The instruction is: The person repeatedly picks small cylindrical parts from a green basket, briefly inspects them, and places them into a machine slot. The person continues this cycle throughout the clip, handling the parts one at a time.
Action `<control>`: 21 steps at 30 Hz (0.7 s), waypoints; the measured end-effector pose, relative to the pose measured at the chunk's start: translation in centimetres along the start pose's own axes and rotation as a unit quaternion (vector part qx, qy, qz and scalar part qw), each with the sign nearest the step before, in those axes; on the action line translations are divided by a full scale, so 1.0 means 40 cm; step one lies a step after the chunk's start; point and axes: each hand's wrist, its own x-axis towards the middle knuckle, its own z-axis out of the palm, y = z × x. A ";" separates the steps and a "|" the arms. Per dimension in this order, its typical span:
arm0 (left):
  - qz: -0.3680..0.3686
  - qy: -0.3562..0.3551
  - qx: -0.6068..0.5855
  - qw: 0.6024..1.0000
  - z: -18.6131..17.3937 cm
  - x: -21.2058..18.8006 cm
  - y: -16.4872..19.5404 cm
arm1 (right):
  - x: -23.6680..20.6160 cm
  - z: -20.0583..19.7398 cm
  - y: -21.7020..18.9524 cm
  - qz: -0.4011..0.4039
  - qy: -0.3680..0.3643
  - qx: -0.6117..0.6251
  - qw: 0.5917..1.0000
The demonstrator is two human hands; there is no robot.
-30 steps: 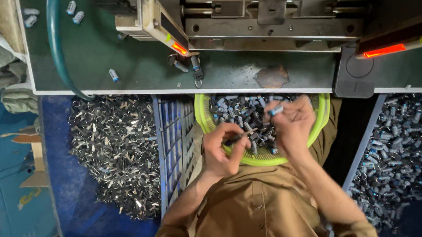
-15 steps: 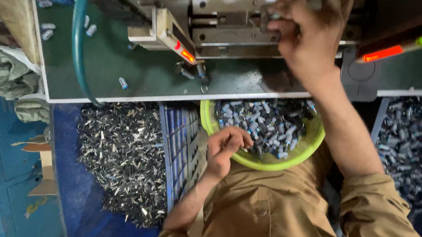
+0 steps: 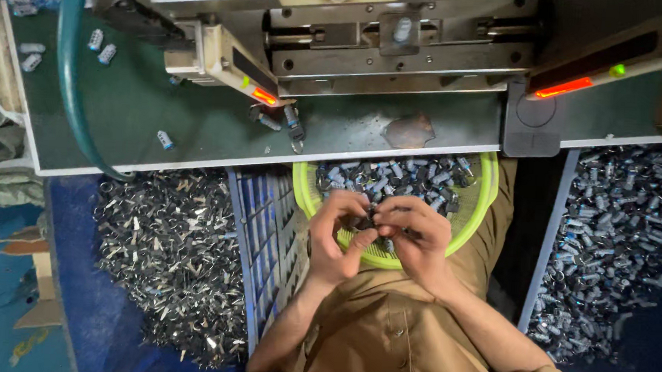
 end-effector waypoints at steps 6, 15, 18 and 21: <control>0.042 -0.028 0.122 0.991 -0.009 0.008 0.023 | 0.005 -0.031 0.026 -0.010 -0.033 0.042 0.999; 0.109 -0.052 -0.363 0.924 -0.117 -0.053 -0.045 | 0.005 -0.015 0.089 0.111 0.118 0.319 0.934; 0.005 -0.084 -0.665 0.742 -0.180 -0.080 -0.073 | 0.028 -0.039 0.078 0.088 0.116 0.268 0.952; -0.144 -0.077 -0.530 0.832 -0.172 -0.087 -0.080 | 0.107 -0.069 0.029 0.008 0.067 0.121 0.990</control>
